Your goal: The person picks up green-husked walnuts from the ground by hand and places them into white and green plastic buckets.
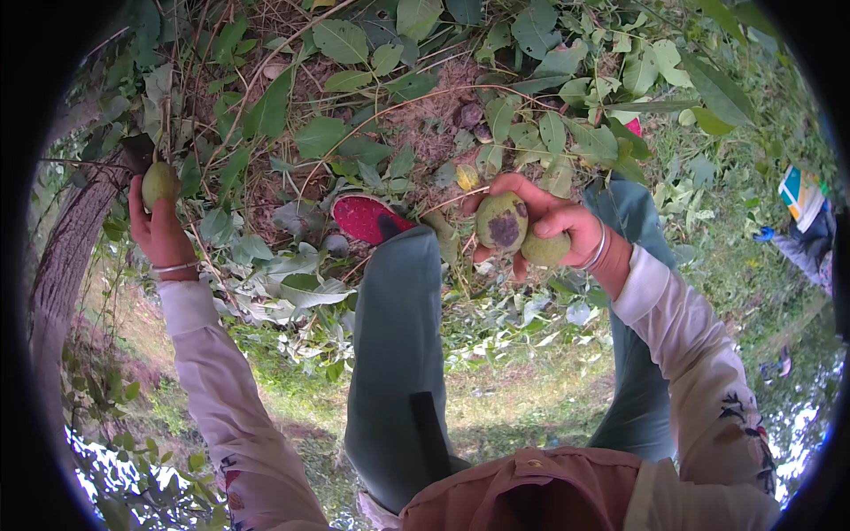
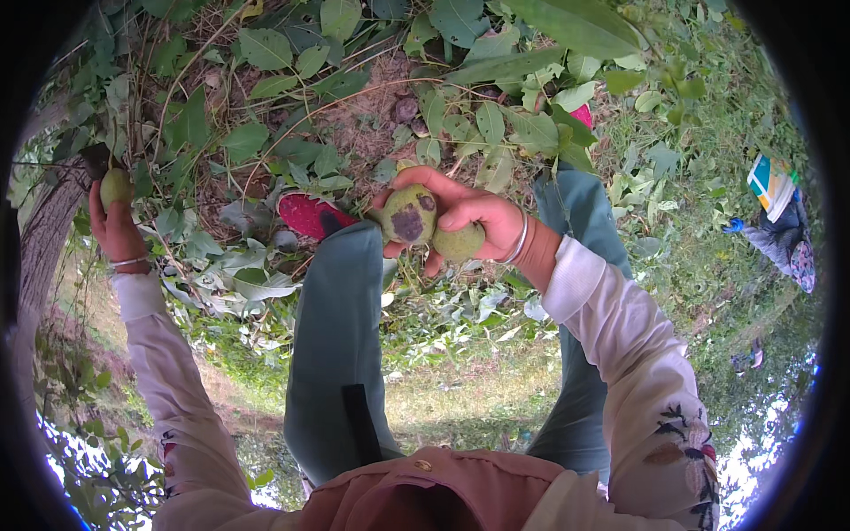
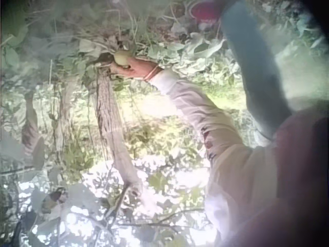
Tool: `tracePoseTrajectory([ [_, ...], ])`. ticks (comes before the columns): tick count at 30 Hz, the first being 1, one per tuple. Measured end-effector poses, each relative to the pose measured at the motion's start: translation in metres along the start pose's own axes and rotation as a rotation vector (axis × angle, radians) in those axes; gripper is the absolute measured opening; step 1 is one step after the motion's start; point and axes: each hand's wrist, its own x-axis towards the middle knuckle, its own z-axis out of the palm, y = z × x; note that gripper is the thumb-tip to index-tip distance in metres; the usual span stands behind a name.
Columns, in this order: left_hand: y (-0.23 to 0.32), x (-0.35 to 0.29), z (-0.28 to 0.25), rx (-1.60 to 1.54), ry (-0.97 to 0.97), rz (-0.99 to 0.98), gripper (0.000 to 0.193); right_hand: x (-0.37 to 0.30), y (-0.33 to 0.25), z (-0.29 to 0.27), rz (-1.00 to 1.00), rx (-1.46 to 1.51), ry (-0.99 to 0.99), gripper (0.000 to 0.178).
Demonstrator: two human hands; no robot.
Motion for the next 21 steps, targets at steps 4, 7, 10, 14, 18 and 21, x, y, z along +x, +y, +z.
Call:
tracePoseTrajectory([
  [4,0.069,-0.115,0.037,-0.963,-0.317,-0.293,0.051,-0.007,-0.013,0.026,0.032,-0.166,0.021,0.053],
  [7,0.101,-0.2,0.091,-1.221,-0.239,-0.645,0.046,-0.022,-0.012,0.048,0.047,-0.405,0.071,0.052],
  [10,0.107,-0.251,0.148,-1.584,-0.077,-0.931,0.053,-0.044,-0.001,0.074,-0.034,-0.464,0.102,0.052],
  [14,0.118,-0.281,0.192,-1.671,-0.112,-0.932,0.056,-0.079,0.002,0.081,-0.055,-0.278,0.176,0.052],
  [18,0.123,-0.295,0.213,-1.618,-0.123,-0.875,0.057,-0.101,0.006,0.064,-0.225,-0.565,0.428,0.049],
  [21,0.114,-0.305,0.226,-1.638,-0.186,-0.771,0.058,-0.096,0.02,0.063,-0.51,-1.179,0.462,0.046],
])
